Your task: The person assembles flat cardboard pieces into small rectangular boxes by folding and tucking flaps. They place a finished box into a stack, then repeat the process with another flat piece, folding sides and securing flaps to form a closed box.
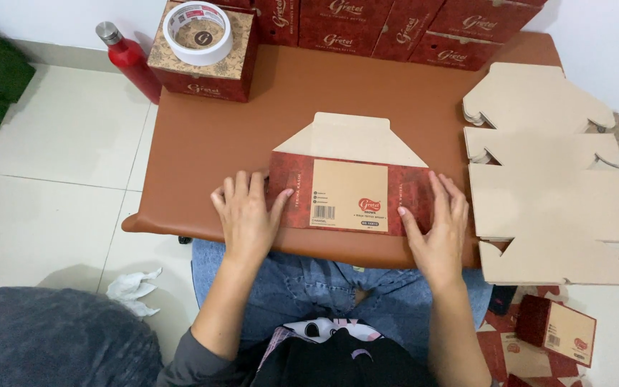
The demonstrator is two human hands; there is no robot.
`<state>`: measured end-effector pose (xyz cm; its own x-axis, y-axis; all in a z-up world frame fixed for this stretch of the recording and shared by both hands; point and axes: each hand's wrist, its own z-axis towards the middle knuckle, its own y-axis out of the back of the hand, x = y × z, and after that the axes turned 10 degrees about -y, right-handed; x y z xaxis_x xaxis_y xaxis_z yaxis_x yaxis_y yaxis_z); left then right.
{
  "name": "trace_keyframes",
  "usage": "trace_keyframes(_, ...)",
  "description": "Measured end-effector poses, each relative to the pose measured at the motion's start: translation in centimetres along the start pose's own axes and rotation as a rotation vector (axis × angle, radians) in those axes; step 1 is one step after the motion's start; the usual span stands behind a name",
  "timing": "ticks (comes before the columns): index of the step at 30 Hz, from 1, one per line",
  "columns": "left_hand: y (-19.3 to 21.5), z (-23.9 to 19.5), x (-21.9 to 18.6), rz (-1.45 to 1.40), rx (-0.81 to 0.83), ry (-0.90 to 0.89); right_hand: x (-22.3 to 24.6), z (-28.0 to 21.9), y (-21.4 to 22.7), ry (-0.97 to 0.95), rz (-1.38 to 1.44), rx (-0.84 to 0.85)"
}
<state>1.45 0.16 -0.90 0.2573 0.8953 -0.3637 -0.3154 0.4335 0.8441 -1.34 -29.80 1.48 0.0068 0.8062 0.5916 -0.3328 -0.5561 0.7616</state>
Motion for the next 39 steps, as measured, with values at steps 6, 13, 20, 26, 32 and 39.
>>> trace_keyframes(6, 0.3, 0.2, 0.0, 0.019, 0.03, -0.008, 3.0, -1.7, -2.0, 0.105, -0.362, 0.352)
trace_keyframes(13, -0.2, 0.1, 0.3, -0.006, -0.025, -0.022, 10.2, -3.9, -7.5, 0.373, -0.344, 0.458)
trace_keyframes(20, -0.6, 0.0, 1.0, 0.027, 0.049, -0.025, 10.4, -2.4, -6.9, 0.475, -0.235, 0.556)
trace_keyframes(26, 2.6, 5.4, 0.4, -0.229, 0.346, 0.005, 4.1, 3.7, -1.3, 0.169, -0.435, 0.492)
trace_keyframes(32, 3.3, 10.1, -1.3, -0.378, 0.519, 0.081, 1.5, 6.7, 1.0, -0.098, -0.304, 0.457)
trace_keyframes(39, 7.3, 8.6, -2.2, -0.591, 0.096, -0.193, 1.6, 7.1, 4.3, 0.05, 0.302, 0.016)
